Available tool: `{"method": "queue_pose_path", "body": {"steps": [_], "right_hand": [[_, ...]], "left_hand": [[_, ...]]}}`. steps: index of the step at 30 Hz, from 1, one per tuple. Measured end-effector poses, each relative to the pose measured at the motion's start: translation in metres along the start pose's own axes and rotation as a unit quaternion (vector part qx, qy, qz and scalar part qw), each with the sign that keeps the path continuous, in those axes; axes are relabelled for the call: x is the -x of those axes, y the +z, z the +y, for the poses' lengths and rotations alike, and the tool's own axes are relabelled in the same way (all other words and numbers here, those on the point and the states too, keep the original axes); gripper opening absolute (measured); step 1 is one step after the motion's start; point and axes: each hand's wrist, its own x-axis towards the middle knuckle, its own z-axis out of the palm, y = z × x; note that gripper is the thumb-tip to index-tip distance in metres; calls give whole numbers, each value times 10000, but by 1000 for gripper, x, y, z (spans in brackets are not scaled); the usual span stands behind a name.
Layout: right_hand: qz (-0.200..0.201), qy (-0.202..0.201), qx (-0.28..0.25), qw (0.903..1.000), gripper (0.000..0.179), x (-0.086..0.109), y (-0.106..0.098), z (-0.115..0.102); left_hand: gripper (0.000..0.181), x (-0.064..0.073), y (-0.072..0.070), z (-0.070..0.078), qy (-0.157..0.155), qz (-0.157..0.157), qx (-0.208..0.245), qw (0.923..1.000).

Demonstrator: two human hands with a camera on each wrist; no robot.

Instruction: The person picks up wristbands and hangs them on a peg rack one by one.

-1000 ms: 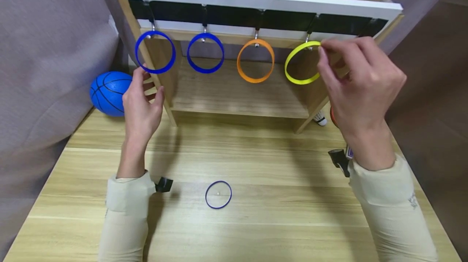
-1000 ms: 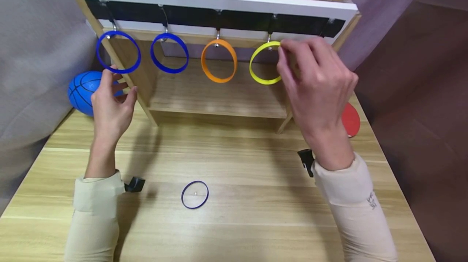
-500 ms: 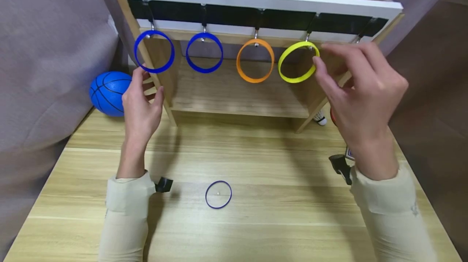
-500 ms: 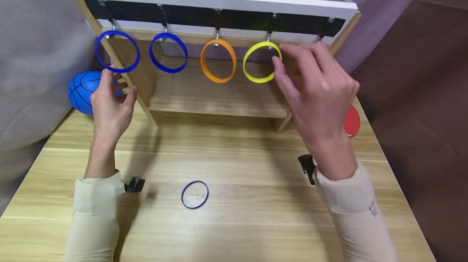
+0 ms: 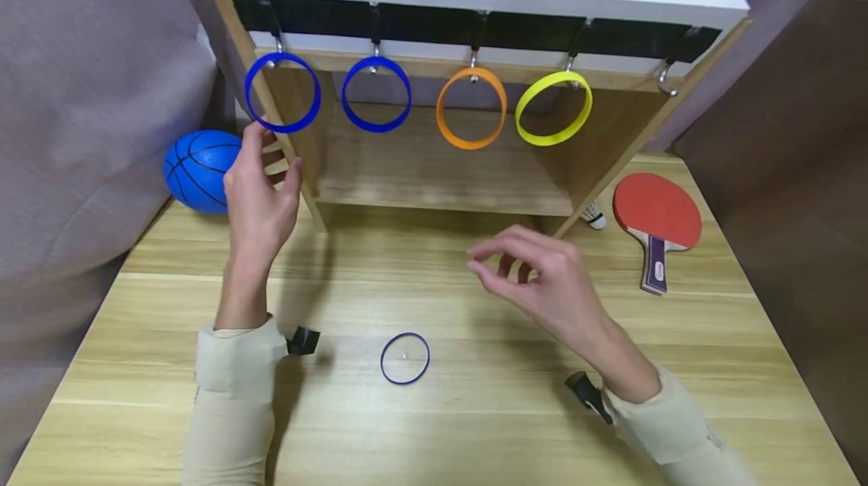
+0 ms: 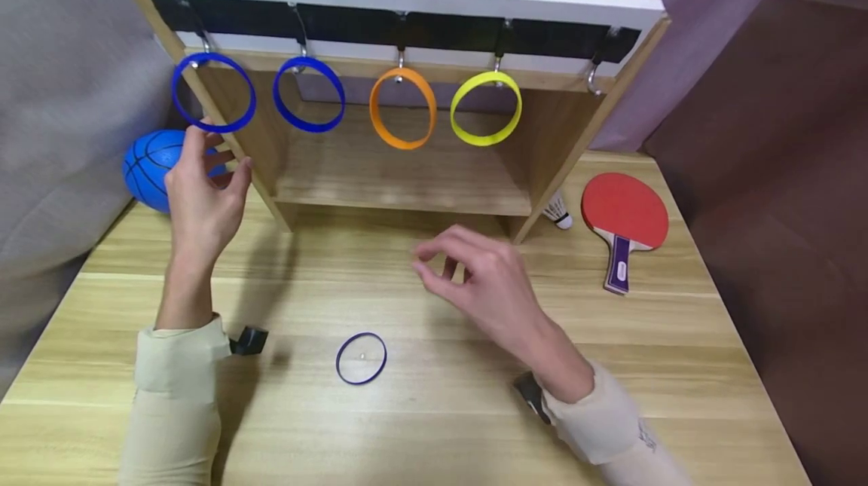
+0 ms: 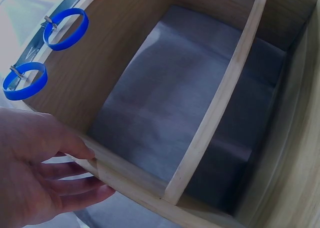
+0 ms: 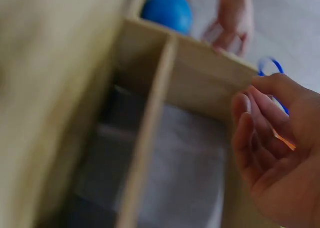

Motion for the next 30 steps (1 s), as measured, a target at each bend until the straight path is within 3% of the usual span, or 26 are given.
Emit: {"method": "queue_pose_path", "body": {"steps": [7,10,20,30], "right_hand": [[-1443,252,169,9891,11,29,50,6],[-1827,477,164,9819,14,35,62,9],[-2341,1082,-396,9654,19,45,85,19],[-2606,1321,-344,9557,20,55,99,21]], "left_hand": [[45,-4,0,3,-14,33,-5,10000],[44,-5,-1,4,-8,27,3,10000],[47,-1,-1,4,23,-26,34,10000],[48,3,-2,3,-1,-30,-18,10000]]}}
